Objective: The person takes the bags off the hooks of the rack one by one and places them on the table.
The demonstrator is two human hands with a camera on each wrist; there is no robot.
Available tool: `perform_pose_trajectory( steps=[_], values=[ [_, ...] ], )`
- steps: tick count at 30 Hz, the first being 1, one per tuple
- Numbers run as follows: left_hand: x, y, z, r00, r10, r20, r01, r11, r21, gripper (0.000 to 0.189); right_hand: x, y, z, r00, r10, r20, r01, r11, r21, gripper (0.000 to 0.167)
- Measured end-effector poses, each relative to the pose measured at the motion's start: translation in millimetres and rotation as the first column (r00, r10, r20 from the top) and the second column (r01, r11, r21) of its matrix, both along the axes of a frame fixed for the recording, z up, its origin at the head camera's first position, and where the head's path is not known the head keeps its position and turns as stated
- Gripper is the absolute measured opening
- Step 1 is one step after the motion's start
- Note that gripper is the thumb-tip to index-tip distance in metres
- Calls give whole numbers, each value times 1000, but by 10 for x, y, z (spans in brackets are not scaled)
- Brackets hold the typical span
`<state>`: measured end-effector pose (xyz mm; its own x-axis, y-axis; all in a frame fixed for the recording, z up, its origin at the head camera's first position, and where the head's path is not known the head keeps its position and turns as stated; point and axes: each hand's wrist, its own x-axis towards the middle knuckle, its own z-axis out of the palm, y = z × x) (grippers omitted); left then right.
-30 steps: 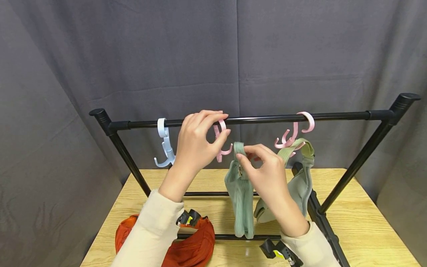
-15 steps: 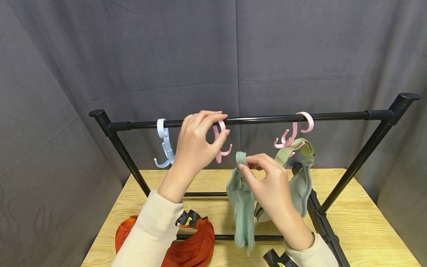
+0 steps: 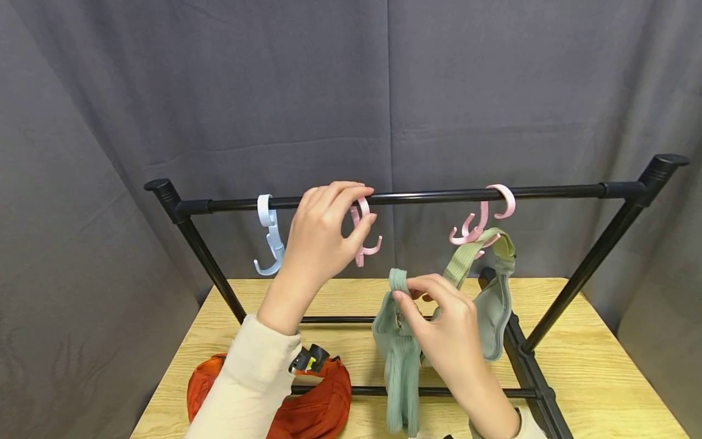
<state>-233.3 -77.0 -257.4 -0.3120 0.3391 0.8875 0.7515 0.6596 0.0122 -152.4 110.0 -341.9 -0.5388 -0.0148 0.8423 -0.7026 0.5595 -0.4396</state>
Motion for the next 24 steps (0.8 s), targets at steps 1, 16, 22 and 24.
perform_pose_trajectory(
  steps=[1,16,22,24],
  values=[
    [5,1,4,1000,3,0,-3,1000,-2,28,8,-6,-5,1000,1,-1,-1,1000,-6,16],
    [100,33,17,998,59,-6,-59,998,-32,42,20,-33,-102,999,36,12,-36,997,-63,12],
    [212,-8,29,998,45,-40,-45,999,-14,43,-9,-58,-137,998,61,-25,-63,995,-75,12],
    [250,-26,23,999,38,-38,-38,999,-5,43,-18,-62,-144,998,62,-32,-65,995,-78,11]
  ],
)
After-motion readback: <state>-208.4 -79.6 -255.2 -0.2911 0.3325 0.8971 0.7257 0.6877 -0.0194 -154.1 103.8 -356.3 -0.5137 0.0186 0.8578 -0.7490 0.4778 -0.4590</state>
